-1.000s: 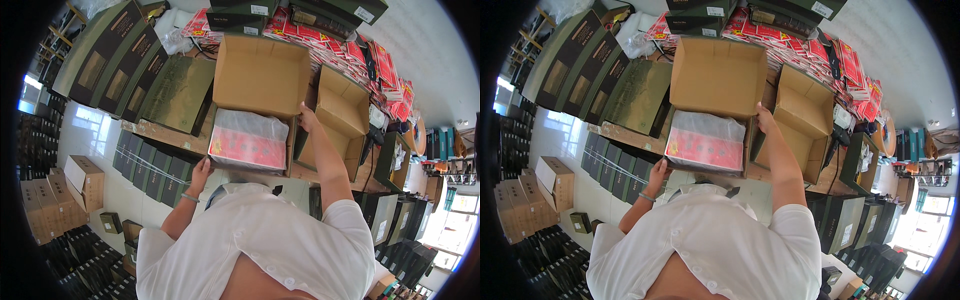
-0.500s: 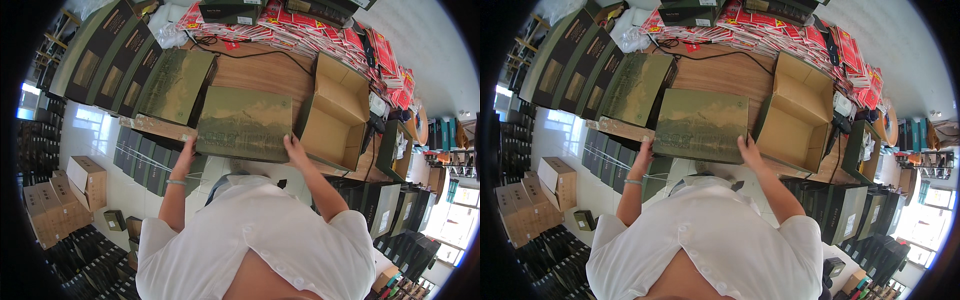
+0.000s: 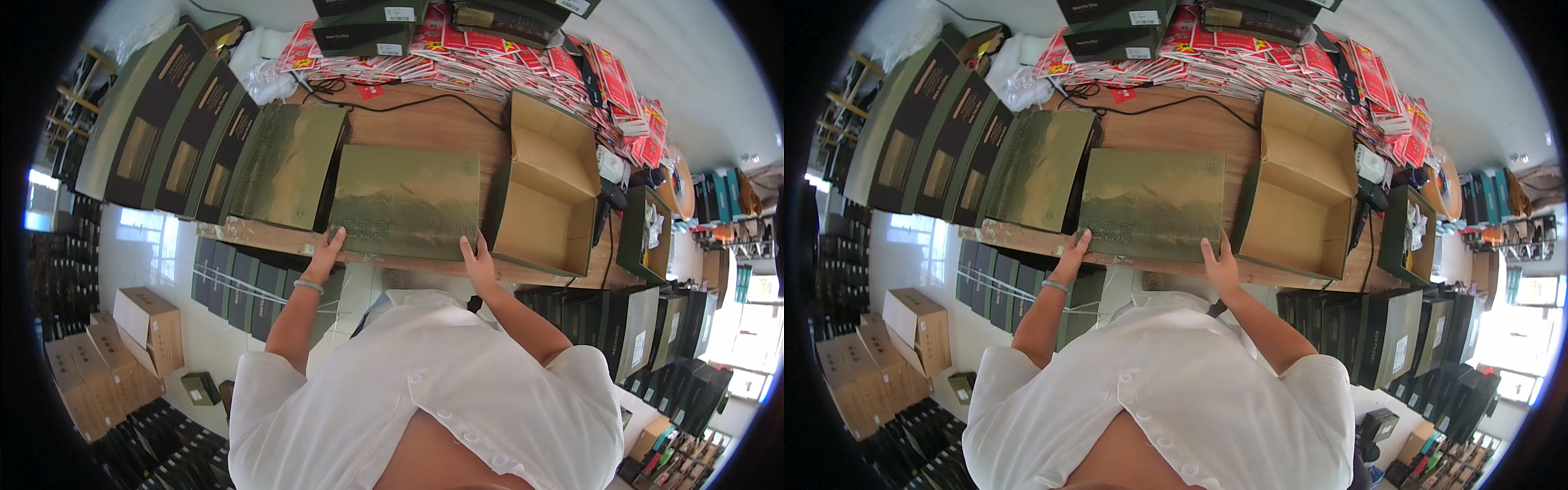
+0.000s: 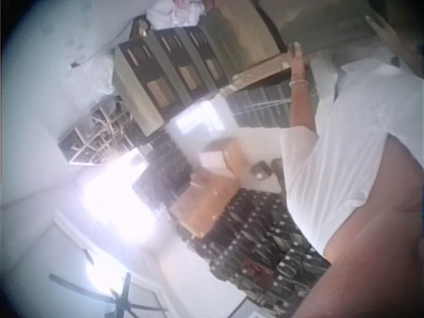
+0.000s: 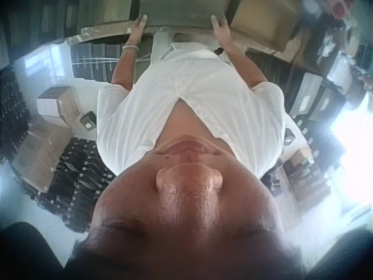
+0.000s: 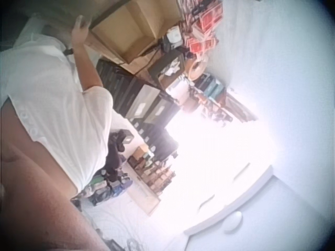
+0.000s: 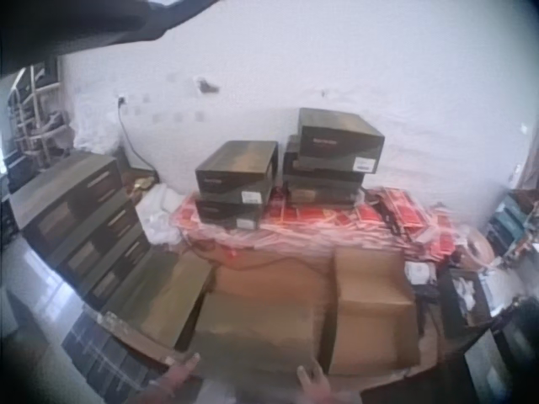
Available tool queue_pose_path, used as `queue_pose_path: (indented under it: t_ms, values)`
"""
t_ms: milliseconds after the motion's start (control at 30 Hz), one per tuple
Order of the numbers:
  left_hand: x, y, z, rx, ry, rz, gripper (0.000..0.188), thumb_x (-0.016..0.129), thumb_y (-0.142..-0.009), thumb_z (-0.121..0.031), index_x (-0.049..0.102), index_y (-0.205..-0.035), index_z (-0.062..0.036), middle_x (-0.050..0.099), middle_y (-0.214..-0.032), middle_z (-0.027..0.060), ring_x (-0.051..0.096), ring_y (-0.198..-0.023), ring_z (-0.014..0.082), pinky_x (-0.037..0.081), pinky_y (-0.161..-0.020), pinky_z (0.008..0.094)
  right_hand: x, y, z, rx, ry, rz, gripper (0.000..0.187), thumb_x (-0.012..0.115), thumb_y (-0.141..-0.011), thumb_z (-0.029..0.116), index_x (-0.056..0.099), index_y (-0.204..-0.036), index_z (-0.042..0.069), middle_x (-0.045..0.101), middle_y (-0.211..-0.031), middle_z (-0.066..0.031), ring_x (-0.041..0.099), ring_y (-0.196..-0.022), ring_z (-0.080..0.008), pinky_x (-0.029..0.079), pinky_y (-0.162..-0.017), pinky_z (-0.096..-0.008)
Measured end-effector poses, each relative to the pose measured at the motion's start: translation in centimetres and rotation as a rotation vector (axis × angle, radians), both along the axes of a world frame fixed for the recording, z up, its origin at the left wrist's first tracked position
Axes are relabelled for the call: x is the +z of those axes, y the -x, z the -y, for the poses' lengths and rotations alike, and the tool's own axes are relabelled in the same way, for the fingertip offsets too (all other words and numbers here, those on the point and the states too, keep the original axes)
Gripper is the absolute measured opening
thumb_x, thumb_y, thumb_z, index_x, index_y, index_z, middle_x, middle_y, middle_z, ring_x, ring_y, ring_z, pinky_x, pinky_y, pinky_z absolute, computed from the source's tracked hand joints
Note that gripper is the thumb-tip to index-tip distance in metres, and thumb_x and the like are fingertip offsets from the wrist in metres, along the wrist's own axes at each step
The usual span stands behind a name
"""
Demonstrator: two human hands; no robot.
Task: The person packs items into green cardboard boxes, places red packets inside, closes the boxes, and uses a heat gun to seal the labels. The person then stacks the sealed boxes on a nearby pile.
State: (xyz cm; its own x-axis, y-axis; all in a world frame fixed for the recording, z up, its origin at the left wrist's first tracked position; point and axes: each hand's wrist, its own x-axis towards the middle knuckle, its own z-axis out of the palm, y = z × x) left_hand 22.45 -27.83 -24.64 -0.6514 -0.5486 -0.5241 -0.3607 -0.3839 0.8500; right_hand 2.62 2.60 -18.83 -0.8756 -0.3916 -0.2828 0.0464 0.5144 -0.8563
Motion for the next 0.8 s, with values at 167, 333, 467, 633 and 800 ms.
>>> queue_pose_path:
  t_ms: [167,333,467,633,800]
  values:
    - [-2.6,2.1,1.8,0.168,-0.338,-0.123,0.075,0.061,-0.091,-0.052,0.040,-0.139,0.0018,0.057,-0.124,0.0107,0.058,-0.113,0.0231,0.048,-0.099,0.0379,8.0,-1.7,2.3,0.129,0.106,-0.310,0.070,0.057,-0.093,0.041,0.035,-0.147,0.002,0.042,-0.145,-0.0249,0.043,-0.131,-0.0362,0.029,-0.111,-0.0421]
    - [-6.1,2.1,0.2,0.383,-0.542,-0.209,0.101,0.038,-0.086,-0.078,0.023,-0.150,-0.0020,0.039,-0.145,0.0162,0.038,-0.133,0.0290,0.031,-0.114,0.0432,14.3,-3.2,6.4,0.530,0.074,-0.726,0.064,0.063,-0.088,0.035,0.043,-0.144,0.009,0.036,-0.151,-0.0189,0.040,-0.133,-0.0357,0.021,-0.113,-0.0527]
    - [-11.6,0.5,-1.5,0.578,-0.659,-0.375,0.088,0.039,-0.091,-0.071,0.032,-0.144,-0.0019,0.043,-0.144,0.0127,0.044,-0.129,0.0246,0.036,-0.111,0.0403,15.2,-4.1,11.2,0.824,0.213,-0.824,0.059,0.061,-0.090,0.037,0.046,-0.143,0.016,0.035,-0.154,-0.0074,0.032,-0.141,-0.0288,0.012,-0.117,-0.0548]
    - [-7.8,3.3,-4.9,0.477,-0.647,-0.624,0.081,0.040,-0.093,-0.067,0.036,-0.140,-0.0019,0.046,-0.140,0.0120,0.047,-0.126,0.0240,0.038,-0.110,0.0394,13.1,-3.7,15.8,0.968,0.402,-0.824,0.050,0.058,-0.092,0.036,0.052,-0.138,0.017,0.043,-0.149,-0.0051,0.034,-0.141,-0.0246,0.008,-0.118,-0.0563]
    - [1.3,4.8,-7.7,0.349,-0.568,-0.653,0.074,0.040,-0.095,-0.064,0.040,-0.137,-0.0019,0.049,-0.136,0.0113,0.049,-0.123,0.0233,0.039,-0.109,0.0385,14.1,1.9,10.1,0.846,0.409,-0.822,0.042,0.060,-0.090,0.035,0.061,-0.127,0.014,0.062,-0.127,-0.0103,0.056,-0.122,-0.0249,0.015,-0.115,-0.0593]
